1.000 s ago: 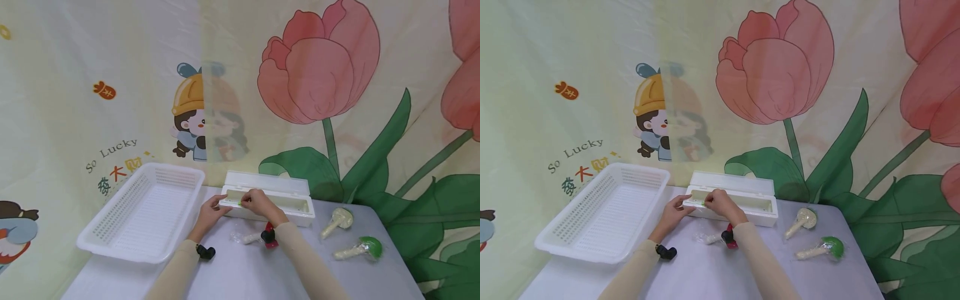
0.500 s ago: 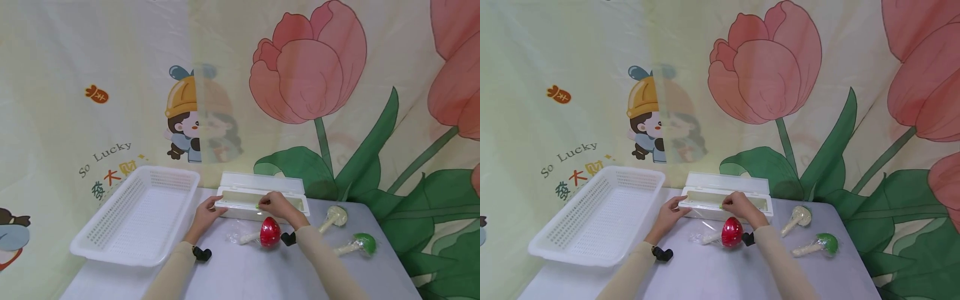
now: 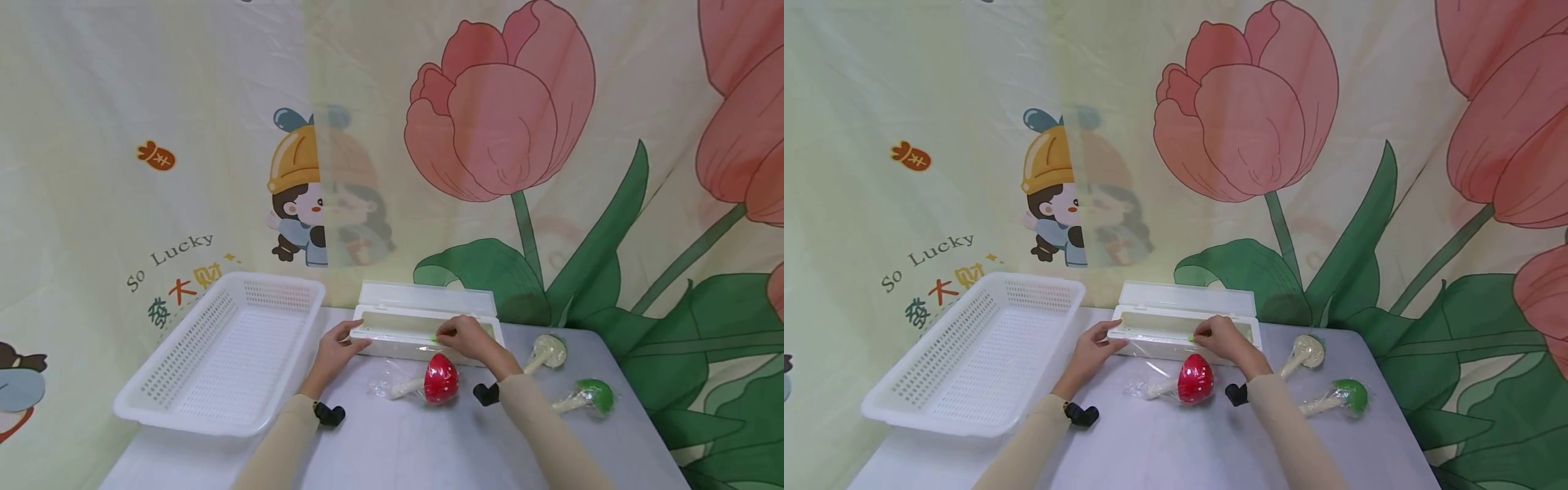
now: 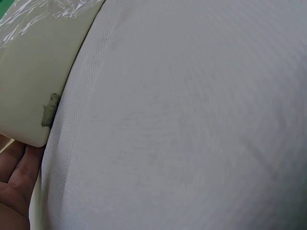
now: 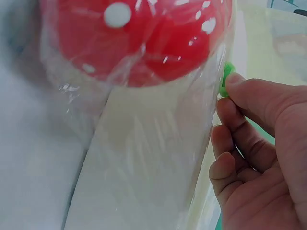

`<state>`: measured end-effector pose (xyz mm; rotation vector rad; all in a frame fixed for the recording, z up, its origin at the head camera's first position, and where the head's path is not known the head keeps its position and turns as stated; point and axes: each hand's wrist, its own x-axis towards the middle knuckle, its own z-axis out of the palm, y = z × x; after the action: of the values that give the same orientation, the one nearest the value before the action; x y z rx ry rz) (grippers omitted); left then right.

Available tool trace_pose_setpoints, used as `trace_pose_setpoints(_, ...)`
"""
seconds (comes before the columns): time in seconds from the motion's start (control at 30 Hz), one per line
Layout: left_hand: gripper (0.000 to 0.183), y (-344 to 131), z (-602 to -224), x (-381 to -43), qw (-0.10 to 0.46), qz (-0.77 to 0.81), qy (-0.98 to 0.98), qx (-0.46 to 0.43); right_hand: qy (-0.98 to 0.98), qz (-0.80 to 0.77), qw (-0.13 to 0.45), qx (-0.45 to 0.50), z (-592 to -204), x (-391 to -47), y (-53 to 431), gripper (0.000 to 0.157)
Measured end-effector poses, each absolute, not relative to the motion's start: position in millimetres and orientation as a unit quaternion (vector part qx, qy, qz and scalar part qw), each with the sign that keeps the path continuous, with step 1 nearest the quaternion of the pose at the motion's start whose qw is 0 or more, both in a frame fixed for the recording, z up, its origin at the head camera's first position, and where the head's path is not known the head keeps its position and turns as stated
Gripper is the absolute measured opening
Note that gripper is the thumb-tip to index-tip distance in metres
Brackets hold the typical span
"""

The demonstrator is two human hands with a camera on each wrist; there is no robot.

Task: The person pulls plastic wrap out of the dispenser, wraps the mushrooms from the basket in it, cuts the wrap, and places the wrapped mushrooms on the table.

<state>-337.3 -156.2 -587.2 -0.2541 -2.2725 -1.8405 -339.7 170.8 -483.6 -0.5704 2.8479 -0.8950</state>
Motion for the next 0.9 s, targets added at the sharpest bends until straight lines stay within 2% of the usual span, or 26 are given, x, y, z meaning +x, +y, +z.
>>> trace_pose_setpoints(0.47,0.055,-155,-586,-337,0.088,-0.633,-0.766,-0.068,0.934,-0.315,0.043,-0.166,-489,-334,209,0.011)
trace_pose_setpoints(0.9,0.057,-153,-585,-336,0.079,-0.648,-0.753,-0.075,0.917,-0.371,0.02,-0.146,-495,-329,206,0.019)
